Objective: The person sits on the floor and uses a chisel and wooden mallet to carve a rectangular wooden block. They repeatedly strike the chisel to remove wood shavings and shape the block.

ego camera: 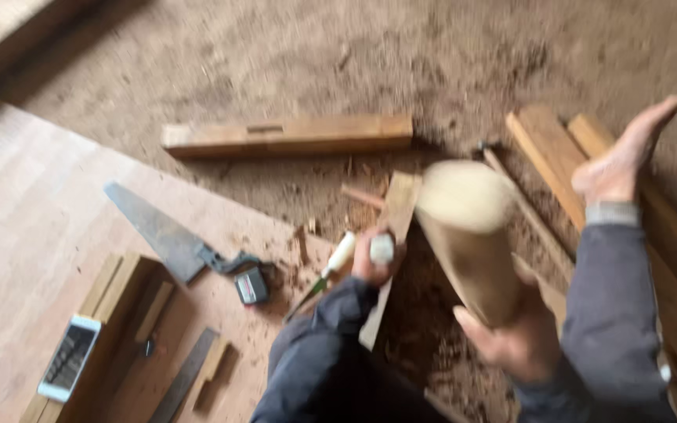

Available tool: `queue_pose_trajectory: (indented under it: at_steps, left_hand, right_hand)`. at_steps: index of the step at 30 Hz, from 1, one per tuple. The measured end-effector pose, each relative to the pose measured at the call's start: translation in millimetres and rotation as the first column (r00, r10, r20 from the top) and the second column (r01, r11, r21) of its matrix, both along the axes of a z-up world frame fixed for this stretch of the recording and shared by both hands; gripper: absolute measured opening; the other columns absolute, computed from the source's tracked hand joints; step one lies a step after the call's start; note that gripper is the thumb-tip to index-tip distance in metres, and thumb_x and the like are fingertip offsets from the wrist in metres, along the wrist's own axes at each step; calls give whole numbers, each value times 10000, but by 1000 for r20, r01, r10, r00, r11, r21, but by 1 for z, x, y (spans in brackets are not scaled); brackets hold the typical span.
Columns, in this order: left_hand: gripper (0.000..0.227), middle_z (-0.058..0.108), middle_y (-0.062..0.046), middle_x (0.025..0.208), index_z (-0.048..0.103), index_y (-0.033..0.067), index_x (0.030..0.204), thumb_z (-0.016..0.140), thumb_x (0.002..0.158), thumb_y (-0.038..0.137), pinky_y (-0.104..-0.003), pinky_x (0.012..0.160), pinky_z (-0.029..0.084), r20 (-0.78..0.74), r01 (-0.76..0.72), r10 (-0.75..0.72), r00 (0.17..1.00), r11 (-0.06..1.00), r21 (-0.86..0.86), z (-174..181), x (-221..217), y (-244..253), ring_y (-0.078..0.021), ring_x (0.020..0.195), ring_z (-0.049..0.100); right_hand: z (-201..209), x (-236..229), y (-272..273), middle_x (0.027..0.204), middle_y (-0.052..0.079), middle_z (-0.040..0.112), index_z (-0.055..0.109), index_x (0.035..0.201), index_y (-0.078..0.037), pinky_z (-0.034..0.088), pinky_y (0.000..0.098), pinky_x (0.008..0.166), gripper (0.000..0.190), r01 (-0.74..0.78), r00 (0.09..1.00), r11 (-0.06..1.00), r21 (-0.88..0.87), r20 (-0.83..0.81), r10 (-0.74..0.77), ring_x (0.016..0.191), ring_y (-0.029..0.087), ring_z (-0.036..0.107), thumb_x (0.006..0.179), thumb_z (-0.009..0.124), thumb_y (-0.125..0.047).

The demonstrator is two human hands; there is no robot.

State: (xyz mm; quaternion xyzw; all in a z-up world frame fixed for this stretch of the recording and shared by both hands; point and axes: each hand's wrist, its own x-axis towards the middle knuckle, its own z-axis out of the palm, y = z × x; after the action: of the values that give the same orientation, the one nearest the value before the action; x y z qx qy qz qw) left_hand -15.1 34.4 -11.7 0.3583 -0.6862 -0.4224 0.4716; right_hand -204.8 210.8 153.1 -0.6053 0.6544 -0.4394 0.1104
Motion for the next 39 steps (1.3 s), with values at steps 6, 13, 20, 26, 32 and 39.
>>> queue_pose_trajectory:
  at_steps: [6, 13, 20, 26, 32, 39]
  left_hand:
    - [202, 546, 15, 711, 567, 97, 844, 765, 831, 60, -287, 586, 442, -77, -58, 76, 994, 976, 208, -1, -14, -25, -85, 660, 511]
    - [194, 555, 25, 717, 573, 69, 841, 763, 846, 106, -274, 610, 468, -96, -104, 121, 988, 981, 162, 33, -26, -25, -81, 674, 535]
    - [196, 599, -83, 736, 578, 65, 859, 757, 917, 124, -345, 620, 510, 79, -244, 275, 958, 930, -276, 93, 6, -11, -181, 675, 618]
    - [598, 664, -247, 1093, 474, -26, 1220, 825, 776, 166, -443, 825, 583, 856, -600, 159, 492, 775, 201, 28, 48, -79, -360, 925, 701]
    - [367, 648, -187, 1271, 624, 78, 1219, 677, 909, 268, -550, 932, 534, 916, -767, 234, 327, 632, 113, -76, 68, -114, -407, 1167, 630]
    - [414, 616, -188, 1295, 710, 152, 1151, 610, 849, 416, -616, 929, 489, 958, -690, 285, -21, 690, -220, -107, 69, -104, -495, 1254, 537]
  right_hand:
    - [-89, -20, 3, 1181, 105, 707, 518, 1355, -38, 616, 339, 903, 506, -120, 925, 909, -399, 287, 248, 1034, 196, 721, 923, 755, -150]
    - [-102, -25, -4, 1127, 121, 702, 501, 1331, 24, 579, 357, 960, 628, -23, 917, 971, -239, 382, 116, 1033, 217, 700, 814, 812, -152]
    - [-94, -20, -14, 1166, 132, 701, 596, 1225, 2, 559, 365, 1056, 431, -30, 921, 985, -172, 378, 94, 1132, 237, 697, 861, 785, -130]
    - [-92, -26, -26, 1135, 140, 695, 623, 1209, 8, 591, 364, 1076, 370, -74, 895, 972, -224, 415, 164, 1049, 212, 698, 917, 775, -160]
    - [-96, -21, -24, 1113, 151, 696, 600, 1254, 26, 597, 377, 1009, 403, -15, 903, 987, -158, 423, 81, 1017, 217, 711, 902, 760, -89]
    - [-110, -22, -17, 1229, 134, 639, 597, 1262, 16, 597, 455, 1071, 346, -142, 868, 943, -299, 420, 264, 1112, 247, 682, 944, 711, -55]
